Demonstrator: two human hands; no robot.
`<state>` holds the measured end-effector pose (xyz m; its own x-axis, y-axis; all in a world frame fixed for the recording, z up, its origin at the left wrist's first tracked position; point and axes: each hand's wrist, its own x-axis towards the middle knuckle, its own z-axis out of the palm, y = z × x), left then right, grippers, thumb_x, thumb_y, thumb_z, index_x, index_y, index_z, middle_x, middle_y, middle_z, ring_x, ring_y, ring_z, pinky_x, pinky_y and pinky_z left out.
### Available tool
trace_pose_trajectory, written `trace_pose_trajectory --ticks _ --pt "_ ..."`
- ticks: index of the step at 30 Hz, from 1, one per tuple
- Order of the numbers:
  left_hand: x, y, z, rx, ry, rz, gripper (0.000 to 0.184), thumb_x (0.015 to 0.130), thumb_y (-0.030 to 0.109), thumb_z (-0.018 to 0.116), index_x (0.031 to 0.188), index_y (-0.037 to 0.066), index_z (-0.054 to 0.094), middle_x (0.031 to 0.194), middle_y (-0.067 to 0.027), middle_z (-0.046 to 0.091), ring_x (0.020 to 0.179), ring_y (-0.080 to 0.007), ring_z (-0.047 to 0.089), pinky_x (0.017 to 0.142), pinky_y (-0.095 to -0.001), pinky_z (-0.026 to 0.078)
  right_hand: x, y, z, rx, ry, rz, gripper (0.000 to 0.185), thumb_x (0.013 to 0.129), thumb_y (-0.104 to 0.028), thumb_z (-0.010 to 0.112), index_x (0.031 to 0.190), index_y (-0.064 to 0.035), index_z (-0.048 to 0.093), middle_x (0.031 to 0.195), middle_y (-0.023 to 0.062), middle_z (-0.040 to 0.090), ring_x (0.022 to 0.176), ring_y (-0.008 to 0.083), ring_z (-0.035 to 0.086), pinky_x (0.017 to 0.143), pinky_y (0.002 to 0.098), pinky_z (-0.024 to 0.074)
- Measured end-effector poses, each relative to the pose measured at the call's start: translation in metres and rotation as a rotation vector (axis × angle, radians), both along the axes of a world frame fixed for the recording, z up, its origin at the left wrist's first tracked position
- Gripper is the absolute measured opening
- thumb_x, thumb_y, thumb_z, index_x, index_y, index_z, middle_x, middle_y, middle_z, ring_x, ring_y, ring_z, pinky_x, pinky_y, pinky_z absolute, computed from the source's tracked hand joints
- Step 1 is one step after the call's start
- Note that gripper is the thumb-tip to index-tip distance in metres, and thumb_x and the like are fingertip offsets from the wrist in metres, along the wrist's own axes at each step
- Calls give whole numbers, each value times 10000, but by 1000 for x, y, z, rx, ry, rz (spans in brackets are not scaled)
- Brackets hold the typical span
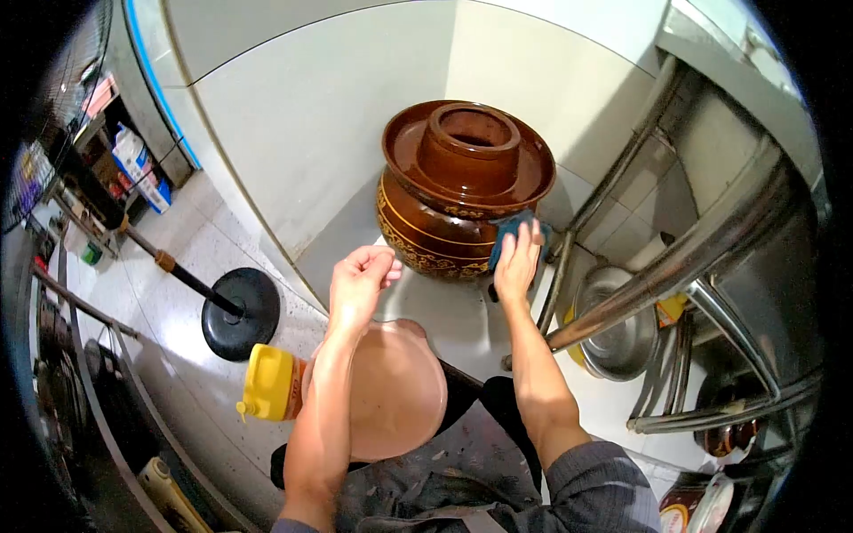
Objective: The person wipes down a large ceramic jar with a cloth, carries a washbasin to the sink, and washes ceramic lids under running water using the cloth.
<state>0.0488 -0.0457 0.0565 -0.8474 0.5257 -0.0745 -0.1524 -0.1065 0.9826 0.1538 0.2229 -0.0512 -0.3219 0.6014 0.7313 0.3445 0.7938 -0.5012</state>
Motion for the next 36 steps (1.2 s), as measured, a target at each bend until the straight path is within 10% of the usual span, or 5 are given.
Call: trace_pose_trajectory --ticks 13,18,26,32,36 --pt "12 61 -14 -121 266 -10 229 948 121 655 1135 -9 676 895 -23 657 865 -112 620 813 -257 503 -27 -44 55 -888 909 261 525 1048 -252 510 1493 3 398 1511 156 440 1360 283 431 1147 363 305" --pt "-51 92 22 -264 508 269 814 908 401 696 1469 -88 364 1455 -298 470 1349 -347 486 1101 -425 395 -47 -28 88 -699 674 27 664 1040 -390 472 1550 -12 278 1633 217 171 1475 394 245 1202 463 189" --pt "-114 151 22 -509 460 200 785 921 192 599 1521 -101 186 1504 -330 385 1417 -405 392 1167 -404 317 -75 131 72 -1187 869 23 533 1029 -413 447 1302 22 588 1331 207 595 1188 306 565 1042 413 399" --pt "-111 153 19 -336 347 176 757 907 59 520 1542 -75 130 1513 -317 379 1417 -401 391 1182 -407 294 -56 110 58 -768 417 -140 502 1011 -410 393 979 29 635 987 232 679 948 338 625 873 463 451" --pt "-112 154 15 -192 330 162 751 888 6 469 1550 -63 119 1524 -302 367 1416 -393 391 1180 -402 295 -38 31 36 -505 432 -191 486 1029 -295 443 1293 88 586 1398 260 552 1320 400 514 1123 446 373"
